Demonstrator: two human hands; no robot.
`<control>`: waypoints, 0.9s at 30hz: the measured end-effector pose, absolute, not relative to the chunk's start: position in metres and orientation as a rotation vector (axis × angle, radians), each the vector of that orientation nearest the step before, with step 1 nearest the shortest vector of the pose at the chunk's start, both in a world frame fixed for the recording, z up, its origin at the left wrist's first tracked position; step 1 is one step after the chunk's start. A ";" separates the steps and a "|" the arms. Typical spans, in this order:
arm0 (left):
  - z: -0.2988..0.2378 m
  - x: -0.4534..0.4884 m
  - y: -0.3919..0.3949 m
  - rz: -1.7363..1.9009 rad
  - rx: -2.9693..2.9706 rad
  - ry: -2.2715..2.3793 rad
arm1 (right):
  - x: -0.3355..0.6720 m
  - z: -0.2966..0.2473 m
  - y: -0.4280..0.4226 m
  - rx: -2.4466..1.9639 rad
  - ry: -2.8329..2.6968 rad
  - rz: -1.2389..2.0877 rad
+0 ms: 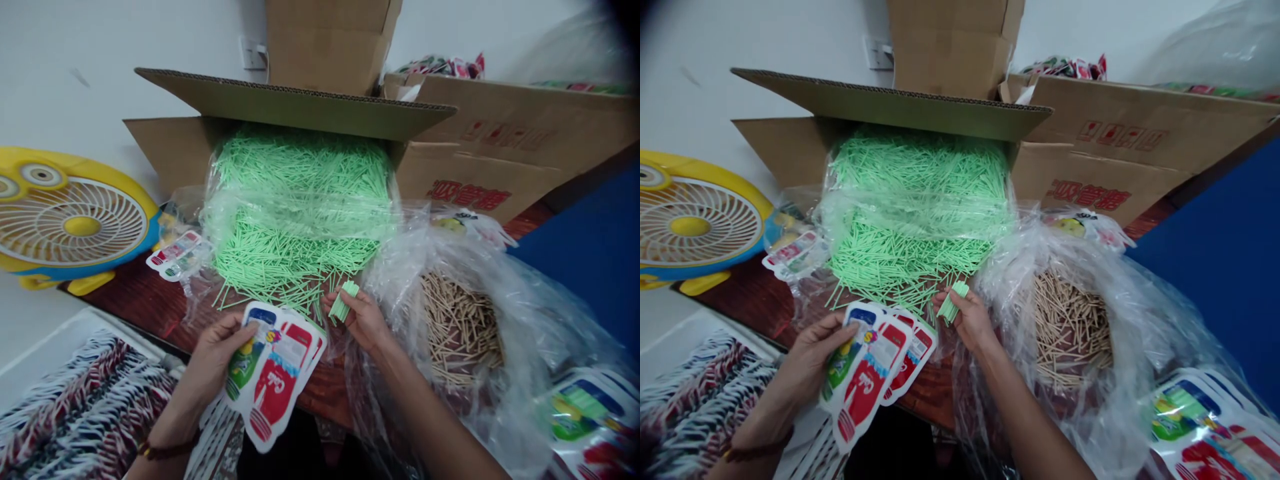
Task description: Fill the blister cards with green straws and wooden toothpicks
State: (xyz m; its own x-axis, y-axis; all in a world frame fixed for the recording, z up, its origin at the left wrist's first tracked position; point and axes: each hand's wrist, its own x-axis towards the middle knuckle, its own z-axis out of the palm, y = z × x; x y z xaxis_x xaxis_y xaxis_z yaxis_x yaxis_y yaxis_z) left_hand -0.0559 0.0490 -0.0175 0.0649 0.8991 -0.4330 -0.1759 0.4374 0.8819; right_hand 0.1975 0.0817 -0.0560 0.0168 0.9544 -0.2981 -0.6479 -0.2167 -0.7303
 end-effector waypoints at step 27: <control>-0.026 0.006 0.013 0.681 1.803 0.938 | 0.178 -0.037 0.067 -0.811 -0.145 1.736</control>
